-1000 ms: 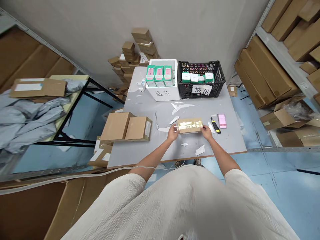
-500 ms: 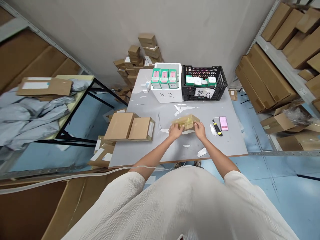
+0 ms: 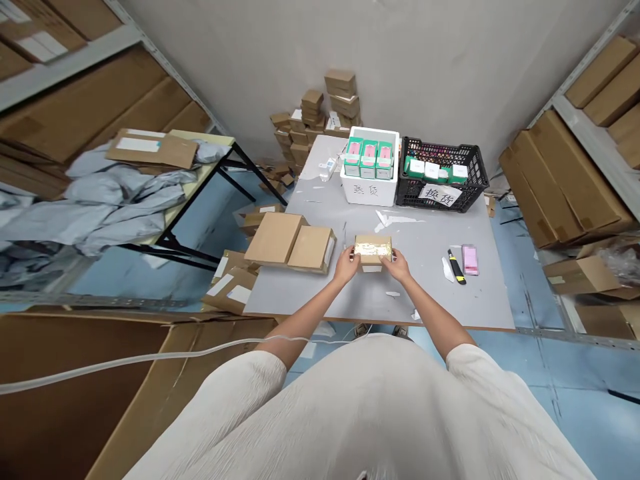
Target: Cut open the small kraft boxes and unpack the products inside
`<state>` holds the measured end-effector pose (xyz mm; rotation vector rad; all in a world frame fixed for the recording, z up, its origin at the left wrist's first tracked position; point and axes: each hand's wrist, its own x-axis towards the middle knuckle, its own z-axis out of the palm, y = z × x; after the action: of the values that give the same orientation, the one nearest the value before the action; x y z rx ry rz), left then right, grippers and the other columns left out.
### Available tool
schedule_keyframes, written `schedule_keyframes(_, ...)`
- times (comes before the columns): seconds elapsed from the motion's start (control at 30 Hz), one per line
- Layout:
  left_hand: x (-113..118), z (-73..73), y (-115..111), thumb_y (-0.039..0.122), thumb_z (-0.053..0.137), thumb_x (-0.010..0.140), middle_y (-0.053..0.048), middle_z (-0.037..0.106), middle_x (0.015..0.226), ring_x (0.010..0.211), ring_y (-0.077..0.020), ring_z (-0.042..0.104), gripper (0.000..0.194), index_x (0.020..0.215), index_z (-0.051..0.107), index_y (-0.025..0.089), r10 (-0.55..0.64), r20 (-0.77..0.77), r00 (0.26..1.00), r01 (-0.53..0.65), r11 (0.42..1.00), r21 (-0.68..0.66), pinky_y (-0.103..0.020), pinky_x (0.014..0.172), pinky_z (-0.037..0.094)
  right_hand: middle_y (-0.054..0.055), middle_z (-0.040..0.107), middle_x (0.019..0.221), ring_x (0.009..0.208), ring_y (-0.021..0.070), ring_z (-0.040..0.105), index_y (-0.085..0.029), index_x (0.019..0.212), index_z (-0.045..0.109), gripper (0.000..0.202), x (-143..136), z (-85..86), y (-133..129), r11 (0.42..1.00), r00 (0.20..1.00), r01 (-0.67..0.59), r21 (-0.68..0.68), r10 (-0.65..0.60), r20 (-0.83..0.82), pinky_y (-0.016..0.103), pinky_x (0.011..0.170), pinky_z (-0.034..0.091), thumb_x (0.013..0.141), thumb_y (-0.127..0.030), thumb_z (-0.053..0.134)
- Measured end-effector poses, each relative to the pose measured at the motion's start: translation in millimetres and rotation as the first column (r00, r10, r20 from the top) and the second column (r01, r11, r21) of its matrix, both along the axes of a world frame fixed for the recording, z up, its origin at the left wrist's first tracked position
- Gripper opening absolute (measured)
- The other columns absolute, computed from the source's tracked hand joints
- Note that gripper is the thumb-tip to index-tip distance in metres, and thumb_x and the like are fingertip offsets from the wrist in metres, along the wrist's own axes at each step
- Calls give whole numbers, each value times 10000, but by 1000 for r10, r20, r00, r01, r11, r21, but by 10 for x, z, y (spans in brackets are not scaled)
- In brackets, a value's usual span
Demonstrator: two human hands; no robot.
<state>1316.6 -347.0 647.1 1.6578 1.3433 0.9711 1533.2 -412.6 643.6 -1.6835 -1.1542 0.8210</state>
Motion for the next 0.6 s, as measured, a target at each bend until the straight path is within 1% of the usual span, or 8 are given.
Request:
schedule_keyframes(0.07,-96,-30,16,370,613,1026,-153,708,1373,1175,-313,706,495,1495,647,214,-17,24,1000,17,1000,-12,-465,1127,523,99,738,1406,1227,294,703,-263,1448,635,667,-130,-8,22,999,999,-30,28,31,-30,471,1118,555,884,-615,691)
schedule_keyframes(0.17,-127,-57,9,374,607,1033,-155,721,1374,1185,-316,708,491,1495,659,215,-36,54,998,37,999,-24,-473,1140,514,89,761,1382,1221,300,713,-258,1421,664,634,-230,24,-5,998,999,-25,54,26,-27,471,1112,559,903,-624,662)
schedule_keyframes(0.27,-82,-53,-40,359,580,1041,-168,702,1408,1213,-325,698,501,1517,641,215,-25,43,999,26,999,-19,-486,1145,511,78,780,1349,1219,314,719,-256,1408,686,620,-206,82,-81,998,999,-34,52,35,-21,478,1100,567,910,-623,651)
schedule_keyframes(0.33,-27,-19,-85,367,597,1031,-172,697,1409,1213,-330,697,513,1519,638,212,-38,38,999,38,999,-16,-483,1133,519,74,792,1323,1226,327,715,-258,1383,710,592,-134,134,-149,998,1000,-22,55,23,-19,484,1093,571,910,-610,657)
schedule_keyframes(0.4,58,43,-134,372,619,1021,-170,701,1398,1215,-328,698,518,1513,642,210,-69,40,997,69,998,-9,-470,1126,523,70,800,1304,1235,338,709,-258,1351,734,554,-25,202,-231,998,1000,5,70,-3,-20,490,1090,573,912,-590,663)
schedule_keyframes(0.47,191,124,-187,363,603,1029,-172,704,1397,1218,-322,701,512,1512,638,198,-104,39,994,104,995,-1,-460,1124,523,68,804,1295,1227,339,712,-256,1332,748,525,117,282,-331,996,999,31,86,-30,-18,489,1084,577,917,-568,665)
schedule_keyframes(0.53,377,204,-254,344,583,1035,-170,715,1390,1198,-311,712,499,1508,637,191,-144,38,989,144,990,0,-452,1116,528,72,807,1291,1209,331,720,-247,1330,751,514,287,367,-450,994,998,60,95,-60,-6,478,1070,585,920,-548,674)
schedule_keyframes(0.6,611,260,-337,314,587,1026,-159,731,1381,1179,-307,722,488,1497,643,197,-188,48,981,188,982,0,-448,1109,534,78,811,1282,1193,318,726,-233,1329,750,506,479,443,-586,990,995,94,102,-96,14,456,1056,592,920,-523,681)
